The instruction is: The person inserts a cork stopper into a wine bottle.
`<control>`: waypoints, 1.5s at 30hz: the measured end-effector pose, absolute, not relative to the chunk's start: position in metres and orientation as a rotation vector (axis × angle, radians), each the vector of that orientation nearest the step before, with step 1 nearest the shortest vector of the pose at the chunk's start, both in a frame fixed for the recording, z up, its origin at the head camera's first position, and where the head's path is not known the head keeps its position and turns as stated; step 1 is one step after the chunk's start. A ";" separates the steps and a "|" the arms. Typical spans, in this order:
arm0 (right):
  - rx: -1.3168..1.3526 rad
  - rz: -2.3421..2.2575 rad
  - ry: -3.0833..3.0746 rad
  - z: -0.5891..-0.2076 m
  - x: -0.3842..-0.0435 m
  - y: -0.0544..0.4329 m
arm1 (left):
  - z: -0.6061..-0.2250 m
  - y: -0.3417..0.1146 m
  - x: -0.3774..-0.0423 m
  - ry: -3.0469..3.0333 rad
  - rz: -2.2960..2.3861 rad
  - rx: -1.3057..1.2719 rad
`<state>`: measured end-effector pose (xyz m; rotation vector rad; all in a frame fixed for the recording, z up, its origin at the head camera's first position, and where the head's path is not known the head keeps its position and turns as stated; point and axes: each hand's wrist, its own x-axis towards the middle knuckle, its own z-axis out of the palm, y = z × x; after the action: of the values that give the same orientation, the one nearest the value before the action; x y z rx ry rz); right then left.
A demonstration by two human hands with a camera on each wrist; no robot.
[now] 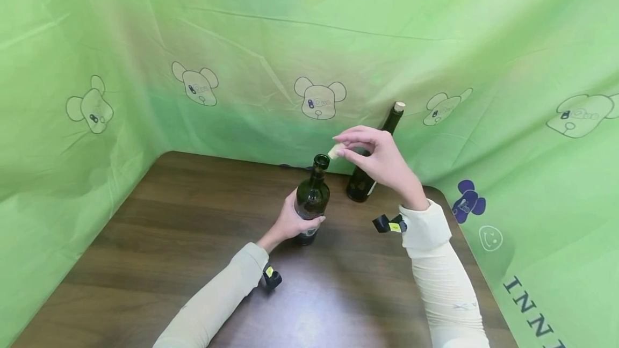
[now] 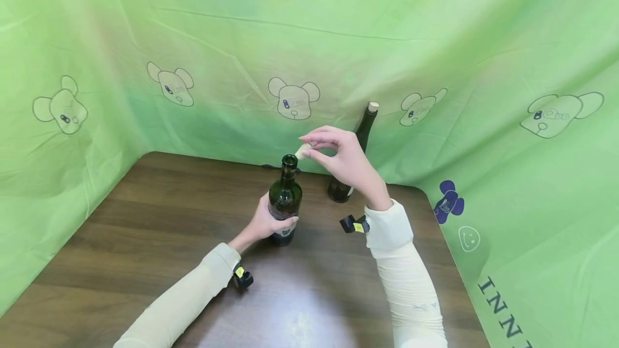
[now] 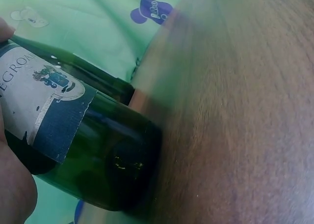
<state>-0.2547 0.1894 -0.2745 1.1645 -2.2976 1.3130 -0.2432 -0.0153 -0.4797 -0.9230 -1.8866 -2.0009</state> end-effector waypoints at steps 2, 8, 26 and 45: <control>1.178 1.305 -2.310 -0.271 -0.254 0.185 | -0.480 -0.015 -0.243 -1.881 -2.006 -0.916; 1.212 1.228 -2.358 -0.263 -0.253 0.175 | -0.482 -0.013 -0.242 -1.862 -2.022 -0.910; 1.291 0.865 -2.550 -0.238 -0.248 0.166 | -0.483 -0.012 -0.241 -1.858 -2.059 -0.901; 1.242 0.833 -2.703 -0.222 -0.253 0.155 | -0.481 -0.014 -0.242 -1.857 -2.020 -0.921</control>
<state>-0.2527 0.1548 -0.2215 1.2417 -2.7027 0.8334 -0.2419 -0.0136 -0.4814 -0.9210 -1.8567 -2.0197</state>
